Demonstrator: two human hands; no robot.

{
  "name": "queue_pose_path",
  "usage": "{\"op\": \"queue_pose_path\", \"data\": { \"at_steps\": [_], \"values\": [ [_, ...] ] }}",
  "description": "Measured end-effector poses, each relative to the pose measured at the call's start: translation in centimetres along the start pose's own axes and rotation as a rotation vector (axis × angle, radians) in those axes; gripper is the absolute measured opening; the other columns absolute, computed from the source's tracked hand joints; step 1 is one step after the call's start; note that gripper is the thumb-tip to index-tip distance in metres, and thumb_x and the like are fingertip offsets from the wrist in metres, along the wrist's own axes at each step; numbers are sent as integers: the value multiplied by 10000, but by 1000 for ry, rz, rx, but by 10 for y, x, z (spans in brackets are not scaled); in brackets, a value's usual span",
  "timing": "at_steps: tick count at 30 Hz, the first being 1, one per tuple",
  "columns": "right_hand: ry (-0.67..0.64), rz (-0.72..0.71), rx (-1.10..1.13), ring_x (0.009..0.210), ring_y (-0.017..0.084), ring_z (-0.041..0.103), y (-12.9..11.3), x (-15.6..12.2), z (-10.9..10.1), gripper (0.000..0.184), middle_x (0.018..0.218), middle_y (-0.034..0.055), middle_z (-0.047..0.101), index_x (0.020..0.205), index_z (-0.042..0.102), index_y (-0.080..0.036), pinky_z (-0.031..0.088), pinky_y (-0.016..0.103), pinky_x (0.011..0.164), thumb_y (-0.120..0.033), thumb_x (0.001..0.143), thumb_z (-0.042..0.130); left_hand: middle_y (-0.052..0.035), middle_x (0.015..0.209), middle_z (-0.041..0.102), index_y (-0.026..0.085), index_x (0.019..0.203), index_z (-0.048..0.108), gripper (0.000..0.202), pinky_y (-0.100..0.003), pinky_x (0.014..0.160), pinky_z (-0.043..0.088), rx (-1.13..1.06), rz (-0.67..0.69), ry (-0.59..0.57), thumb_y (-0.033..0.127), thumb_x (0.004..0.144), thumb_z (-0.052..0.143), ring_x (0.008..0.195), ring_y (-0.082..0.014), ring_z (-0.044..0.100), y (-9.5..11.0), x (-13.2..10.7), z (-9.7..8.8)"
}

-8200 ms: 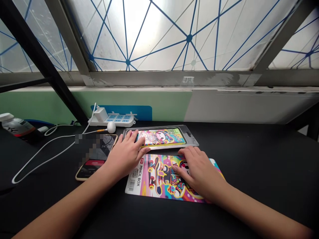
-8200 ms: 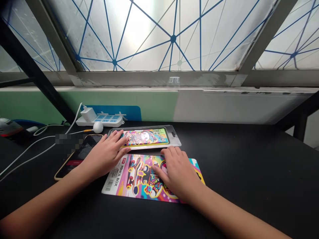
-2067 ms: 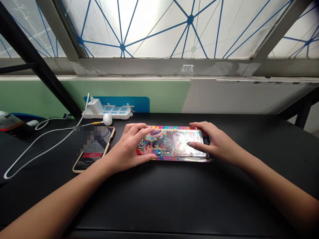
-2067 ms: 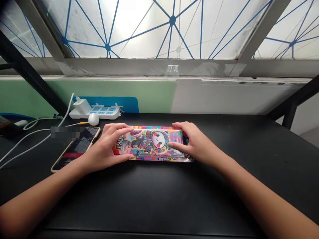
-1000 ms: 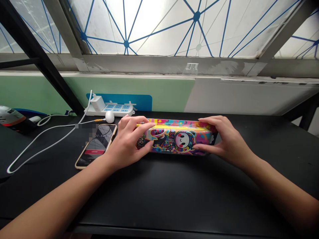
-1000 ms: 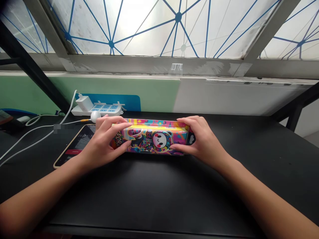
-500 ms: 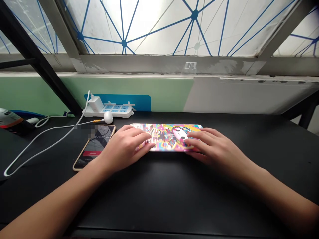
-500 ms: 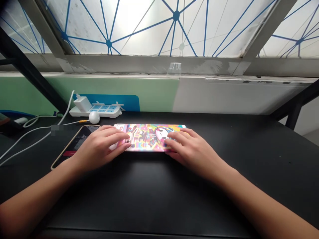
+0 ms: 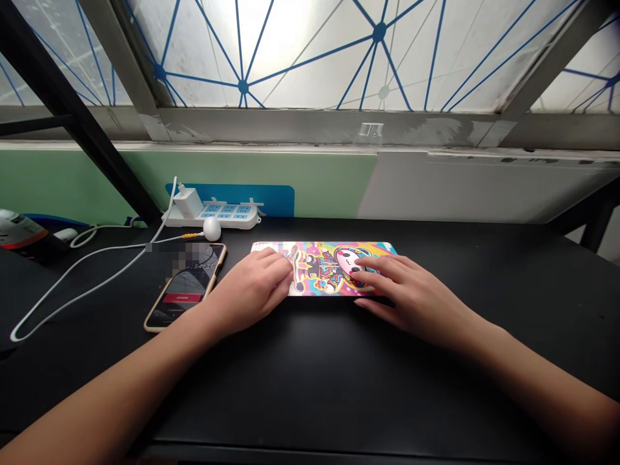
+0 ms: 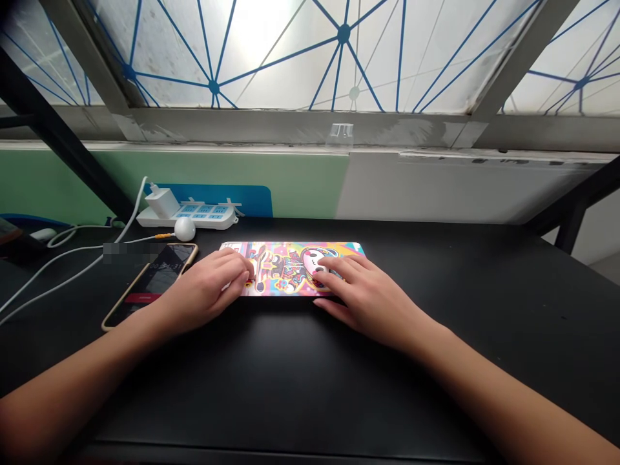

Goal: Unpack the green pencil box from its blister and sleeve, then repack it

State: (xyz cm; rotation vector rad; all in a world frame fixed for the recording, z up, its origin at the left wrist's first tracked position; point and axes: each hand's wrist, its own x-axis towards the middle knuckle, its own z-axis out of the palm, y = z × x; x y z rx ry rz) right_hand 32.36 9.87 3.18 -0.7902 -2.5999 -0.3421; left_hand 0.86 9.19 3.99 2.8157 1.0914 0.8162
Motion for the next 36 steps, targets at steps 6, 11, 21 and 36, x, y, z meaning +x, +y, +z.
{"op": "queue_pose_path", "data": {
  "at_steps": [6, 11, 21, 36],
  "values": [
    [-25, 21, 62, 1252, 335, 638, -8, 5, 4, 424, 1369, 164, 672, 1369, 600, -225, 526, 528, 1036, -392, 980, 613, -87, 1166, 734, 226, 1103, 687, 159, -446, 1004, 513, -126, 9, 34, 235, 1016, 555, 1146, -254, 632, -3, -2, 11],
    [-138, -15, 67, 1456, 357, 442, -18, 12, 15, 677, 1569, 164, 490, 1558, 409, -199, 425, 587, 1149, -469, 972, 616, -150, 1542, 522, 214, 1423, 563, 466, -606, 1156, 368, 39, -117, -125, 455, 1026, 522, 1459, -375, 422, 0, -3, 16],
    [-247, 80, 182, 1459, 324, 434, -11, 15, 5, 650, 1568, 90, 489, 1566, 424, -265, 424, 574, 1170, -497, 983, 591, -225, 1646, 335, 151, 1586, 365, 883, -627, 1196, 274, 152, -312, -254, 755, 944, 431, 1529, -443, 274, -1, -3, 18],
    [-294, 266, 333, 1410, 326, 509, 39, -24, -16, 599, 1549, 55, 535, 1504, 519, -312, 469, 553, 1142, -460, 937, 648, -196, 1681, 261, 169, 1601, 354, 874, -570, 1233, 253, 236, -335, -374, 767, 963, 358, 1557, -407, 216, -9, -5, 5]
  ]
}}
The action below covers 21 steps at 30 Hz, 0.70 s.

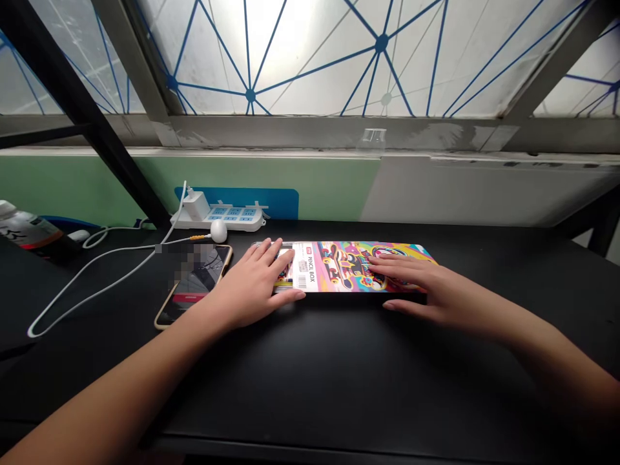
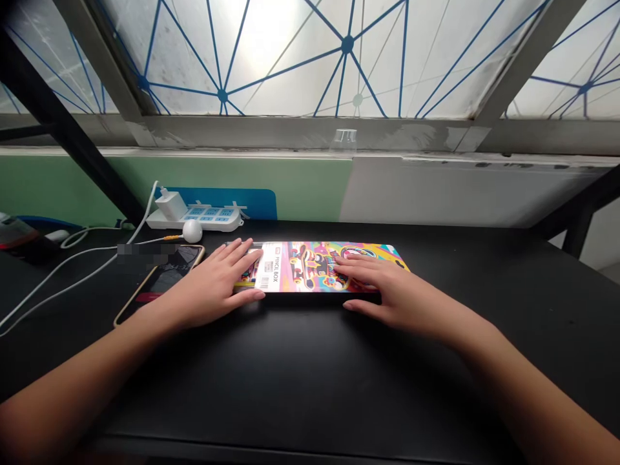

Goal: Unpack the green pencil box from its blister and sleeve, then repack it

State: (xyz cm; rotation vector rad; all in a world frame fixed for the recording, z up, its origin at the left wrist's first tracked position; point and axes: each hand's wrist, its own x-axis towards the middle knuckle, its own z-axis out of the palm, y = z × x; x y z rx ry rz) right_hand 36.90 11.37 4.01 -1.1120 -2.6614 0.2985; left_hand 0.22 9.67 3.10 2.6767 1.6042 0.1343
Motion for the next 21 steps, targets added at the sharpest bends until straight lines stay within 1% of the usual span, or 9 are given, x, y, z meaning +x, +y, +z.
{"op": "queue_pose_path", "data": {
  "at_steps": [2, 4, 8, 12, 17, 19, 21],
  "values": [
    [28, -17, -3, 1403, 309, 521, -2, 2, 5, 557, 1534, 59, 556, 1479, 546, -305, 469, 532, 1144, -430, 945, 643, -167, 1688, 255, 188, 1606, 346, 854, -565, 1237, 251, 4, 1, -7, 761, 972, 343, 1561, -389, 217, -2, -2, -1],
    [74, -37, -10, 1383, 295, 543, -2, 4, 9, 491, 1502, 64, 590, 1433, 586, -296, 471, 519, 1141, -397, 954, 632, -151, 1690, 257, 207, 1602, 355, 832, -584, 1232, 253, 6, -13, 3, 755, 976, 341, 1560, -392, 217, -2, -4, -1],
    [135, -72, -34, 1348, 283, 565, -3, 7, 12, 416, 1450, 74, 631, 1377, 613, -278, 499, 495, 1104, -338, 965, 608, -151, 1684, 276, 206, 1580, 397, 794, -611, 1223, 256, 14, -58, 20, 733, 990, 330, 1555, -417, 209, 1, -4, 2],
    [144, -81, -47, 1310, 272, 589, -6, 8, 12, 408, 1434, 82, 639, 1376, 603, -266, 527, 464, 1063, -302, 970, 594, -164, 1670, 309, 186, 1557, 426, 764, -625, 1220, 255, 45, -58, 48, 703, 1010, 300, 1556, -400, 224, 3, -3, 6],
    [146, -96, -65, 1304, 284, 588, -7, 7, 10, 408, 1417, 97, 647, 1375, 601, -246, 522, 483, 1064, -287, 969, 595, -170, 1658, 334, 177, 1548, 436, 752, -612, 1216, 279, 90, -27, 74, 684, 1021, 261, 1546, -371, 277, 4, -3, 8],
    [145, -89, -74, 1301, 285, 591, -8, 7, 11, 396, 1413, 103, 647, 1370, 605, -243, 528, 483, 1056, -299, 979, 584, -172, 1653, 344, 176, 1545, 441, 754, -597, 1212, 301, 95, -16, 74, 685, 1021, 256, 1540, -367, 295, 5, -2, 8],
    [154, -77, -90, 1334, 295, 569, -12, 9, 15, 435, 1451, 122, 619, 1408, 579, -225, 519, 495, 1070, -340, 989, 581, -176, 1651, 347, 169, 1547, 439, 765, -591, 1209, 313, 96, -13, 74, 691, 1018, 257, 1538, -368, 299, 6, -2, 8]
  ]
}}
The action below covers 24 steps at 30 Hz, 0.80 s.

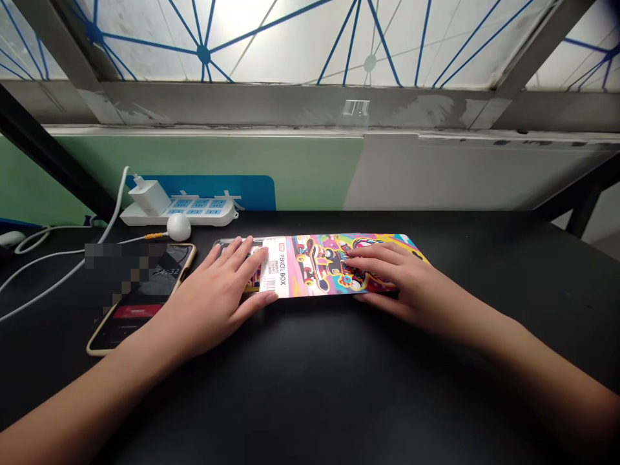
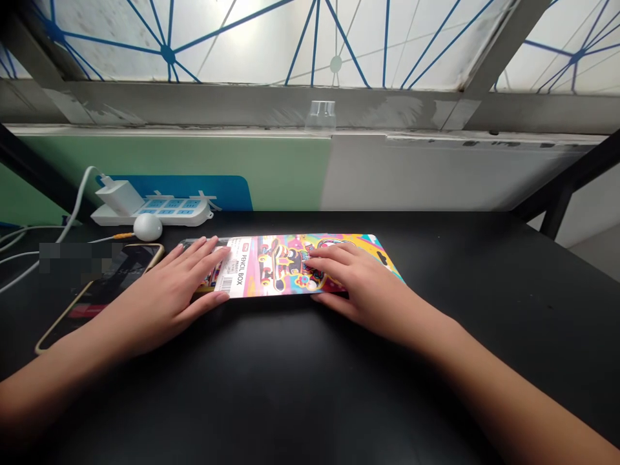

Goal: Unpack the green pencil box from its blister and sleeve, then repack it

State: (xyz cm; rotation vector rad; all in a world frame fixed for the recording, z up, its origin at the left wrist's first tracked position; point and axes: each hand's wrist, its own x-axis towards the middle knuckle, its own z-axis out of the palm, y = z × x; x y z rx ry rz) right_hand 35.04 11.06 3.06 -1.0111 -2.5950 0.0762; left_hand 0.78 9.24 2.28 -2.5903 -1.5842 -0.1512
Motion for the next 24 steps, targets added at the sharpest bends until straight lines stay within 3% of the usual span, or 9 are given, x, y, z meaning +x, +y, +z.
{"op": "queue_pose_path", "data": {
  "at_steps": [4, 7, 13, 16, 20, 24],
  "values": [
    [-58, -20, -90, 1475, 349, 411, -15, 9, 14, 619, 1609, 125, 449, 1553, 427, -207, 395, 598, 1168, -423, 994, 582, -183, 1653, 339, 149, 1565, 412, 790, -581, 1210, 321, -12, -9, 2, 696, 1014, 268, 1544, -374, 279, 2, 1, 1],
    [-128, -28, -129, 1504, 346, 361, -22, 14, 17, 579, 1631, 78, 410, 1568, 414, -242, 339, 621, 1197, -410, 1025, 526, -174, 1657, 333, 146, 1570, 407, 812, -562, 1223, 308, -32, -22, -14, 713, 1005, 271, 1550, -366, 267, 1, 2, 1],
    [-244, 46, -80, 1431, 307, 484, 12, -7, -17, 530, 1571, 46, 498, 1491, 542, -283, 452, 522, 1153, -509, 1013, 505, -113, 1677, 299, 197, 1588, 389, 809, -516, 1245, 282, -101, -29, -69, 734, 1004, 230, 1559, -314, 259, -6, 4, -3],
    [-212, 131, -95, 1345, 331, 578, 27, -17, -27, 536, 1486, 71, 600, 1420, 621, -280, 511, 528, 1092, -565, 971, 555, -114, 1665, 328, 206, 1564, 428, 742, -516, 1240, 293, -126, -47, -69, 683, 1032, 228, 1554, -304, 277, -7, 5, -4],
    [-74, 72, -164, 1448, 389, 445, 8, -7, -8, 768, 1607, 134, 448, 1551, 452, -265, 430, 608, 1136, -613, 896, 653, -156, 1644, 369, 167, 1531, 461, 674, -532, 1231, 299, -102, -56, -34, 604, 1049, 285, 1549, -331, 282, -5, 7, -3],
    [-45, -38, -175, 1543, 363, 254, -22, 14, 20, 721, 1693, 177, 242, 1597, 353, -233, 362, 599, 1180, -508, 975, 593, -174, 1643, 368, 161, 1527, 462, 642, -537, 1224, 303, -86, -50, -36, 563, 1057, 290, 1545, -341, 288, -4, 9, -4]
  ]
}}
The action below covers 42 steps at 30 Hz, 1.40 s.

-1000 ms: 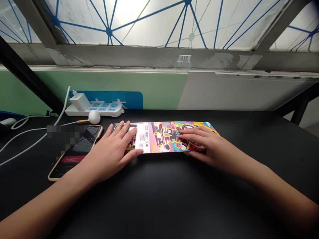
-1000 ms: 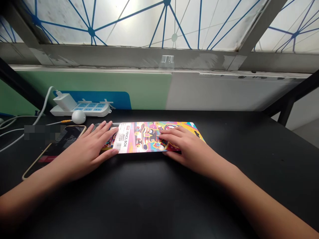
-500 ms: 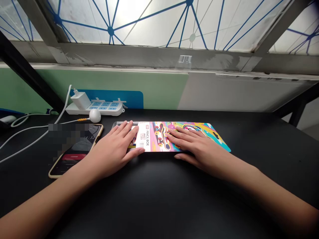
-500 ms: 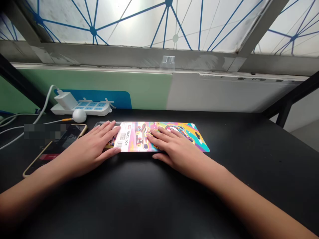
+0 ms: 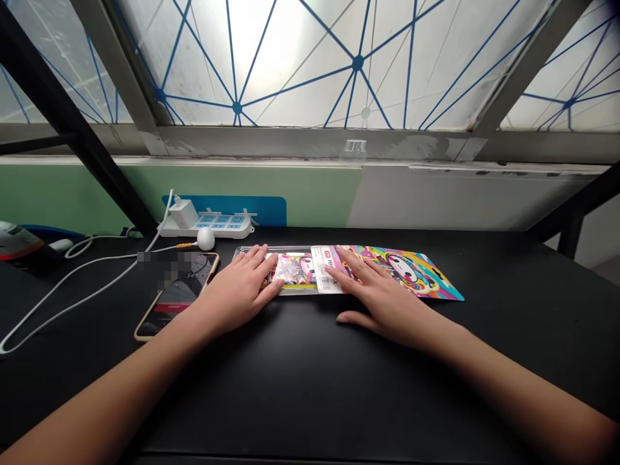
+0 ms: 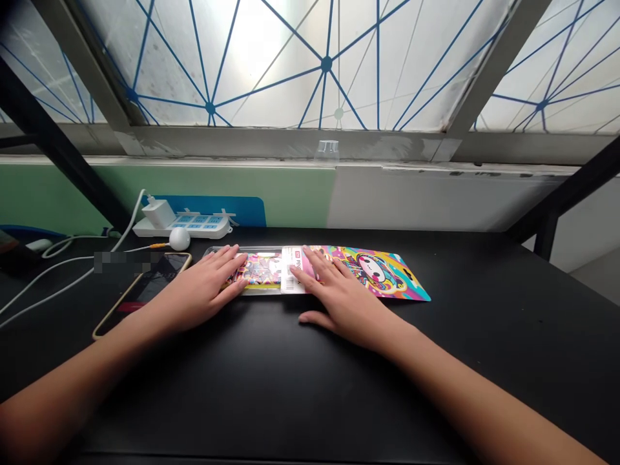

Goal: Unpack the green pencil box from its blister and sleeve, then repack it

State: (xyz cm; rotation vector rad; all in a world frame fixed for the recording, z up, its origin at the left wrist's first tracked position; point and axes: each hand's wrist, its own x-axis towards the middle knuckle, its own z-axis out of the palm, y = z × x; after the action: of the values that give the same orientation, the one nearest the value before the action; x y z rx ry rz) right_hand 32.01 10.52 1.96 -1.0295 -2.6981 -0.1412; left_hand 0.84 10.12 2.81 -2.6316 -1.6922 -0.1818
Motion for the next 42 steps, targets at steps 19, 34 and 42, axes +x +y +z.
{"op": "queue_pose_path", "data": {
  "at_steps": [19, 34, 42],
  "values": [
    [216, 130, -96, 1267, 308, 647, 52, -63, -13, 617, 1414, 132, 653, 1458, 570, -197, 535, 555, 1054, -14, 898, 386, -200, 1594, 442, 126, 1464, 533, 554, -486, 1194, 349, -54, 57, 21, 454, 1071, 323, 1509, -335, 373, -13, -2, -12],
    [231, -484, -165, 1036, 363, 726, -159, -8, -3, 391, 1171, 225, 758, 1244, 687, -44, 563, 542, 918, -160, 957, 448, -169, 1564, 497, 192, 1437, 558, 535, -526, 1081, 413, 27, 75, 85, 481, 1076, 288, 1372, -355, 510, 9, 0, -7],
    [-83, -206, 344, 1468, 259, 424, -104, 57, 26, 514, 1540, 118, 545, 1473, 540, -169, 282, 443, 1245, -436, 1042, 452, -188, 1620, 402, 133, 1528, 475, 668, -519, 1180, 349, -12, 113, 79, 578, 1037, 390, 1472, -345, 406, -4, 1, 0]
  ]
}}
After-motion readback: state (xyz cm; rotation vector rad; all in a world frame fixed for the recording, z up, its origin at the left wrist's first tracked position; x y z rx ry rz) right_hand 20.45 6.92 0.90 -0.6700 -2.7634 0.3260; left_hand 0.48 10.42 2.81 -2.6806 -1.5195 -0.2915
